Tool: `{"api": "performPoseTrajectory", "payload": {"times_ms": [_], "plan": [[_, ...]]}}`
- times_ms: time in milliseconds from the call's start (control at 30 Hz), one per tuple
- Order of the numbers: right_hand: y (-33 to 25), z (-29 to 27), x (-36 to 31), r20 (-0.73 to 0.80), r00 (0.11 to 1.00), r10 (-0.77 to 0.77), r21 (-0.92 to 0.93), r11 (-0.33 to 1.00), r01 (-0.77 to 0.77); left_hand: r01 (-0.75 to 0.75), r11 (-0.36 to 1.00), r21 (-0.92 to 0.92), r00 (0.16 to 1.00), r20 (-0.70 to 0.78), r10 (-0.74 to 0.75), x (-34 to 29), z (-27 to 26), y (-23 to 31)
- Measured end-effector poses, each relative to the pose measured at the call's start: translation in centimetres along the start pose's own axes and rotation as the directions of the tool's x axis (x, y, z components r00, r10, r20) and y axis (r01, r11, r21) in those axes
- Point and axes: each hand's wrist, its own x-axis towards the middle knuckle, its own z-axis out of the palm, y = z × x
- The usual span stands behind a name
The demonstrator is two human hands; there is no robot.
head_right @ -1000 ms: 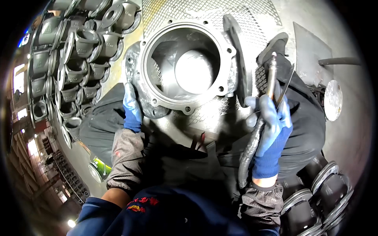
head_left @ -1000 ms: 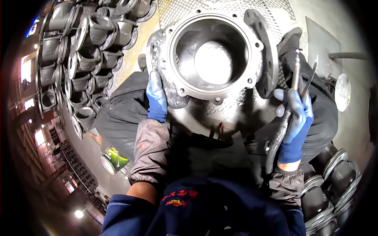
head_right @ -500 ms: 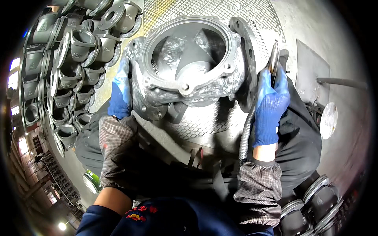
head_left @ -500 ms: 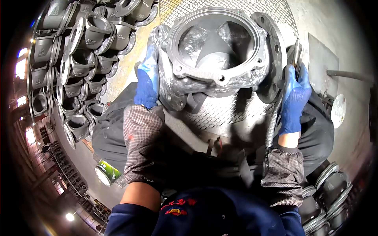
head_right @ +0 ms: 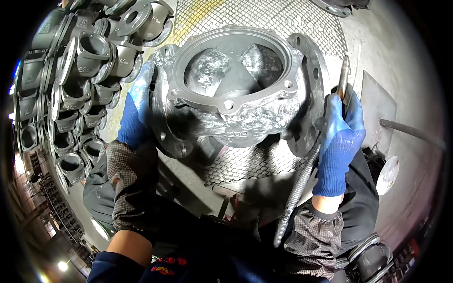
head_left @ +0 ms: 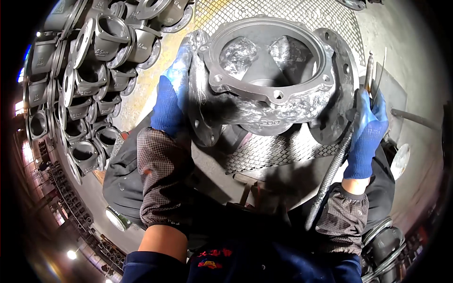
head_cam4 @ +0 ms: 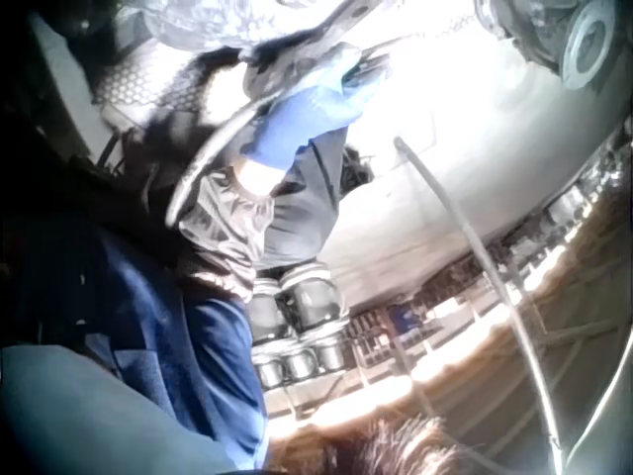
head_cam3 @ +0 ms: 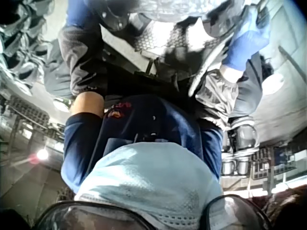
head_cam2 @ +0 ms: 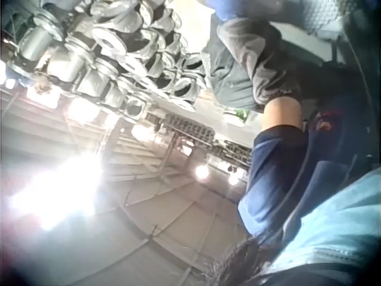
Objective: The person uses a handheld grinding tool to smooth the interior and exterior surfaces of a large metal pipe fitting while sitting on the floor. They rotate the part by hand to reach different sections of the flange and the inner cavity.
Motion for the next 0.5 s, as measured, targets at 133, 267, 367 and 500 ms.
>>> {"api": "performPoseTrajectory", "payload": {"times_ms": [133, 267, 367, 500], "plan": [[-0.1, -0.8, -1.5, -0.038, 0.998, 0.044, -0.014, 0.999, -0.044, 0.152, 0.917, -0.369, 0.988, 0.078, -0.132, -0.9, 0.5, -1.4], [1.3, -3.7, -3.2, 0.053, 0.994, 0.091, -0.169, 0.982, -0.080, 0.105, 0.977, -0.186, 0.994, -0.023, -0.111, -2.3, -4.4, -5.9], [4.2, -5.8, -4.5, 0.337, 0.855, -0.394, -0.557, 0.649, 0.518, 0.041, 0.955, 0.295, 0.992, -0.126, -0.003, -6.1, -4.7, -6.0], [4.5, -7.9, -6.3, 0.376, 0.876, -0.302, -0.650, 0.588, 0.482, -0.162, 0.963, 0.215, 0.976, -0.110, 0.189, -7.9, -4.1, -8.6]]}}
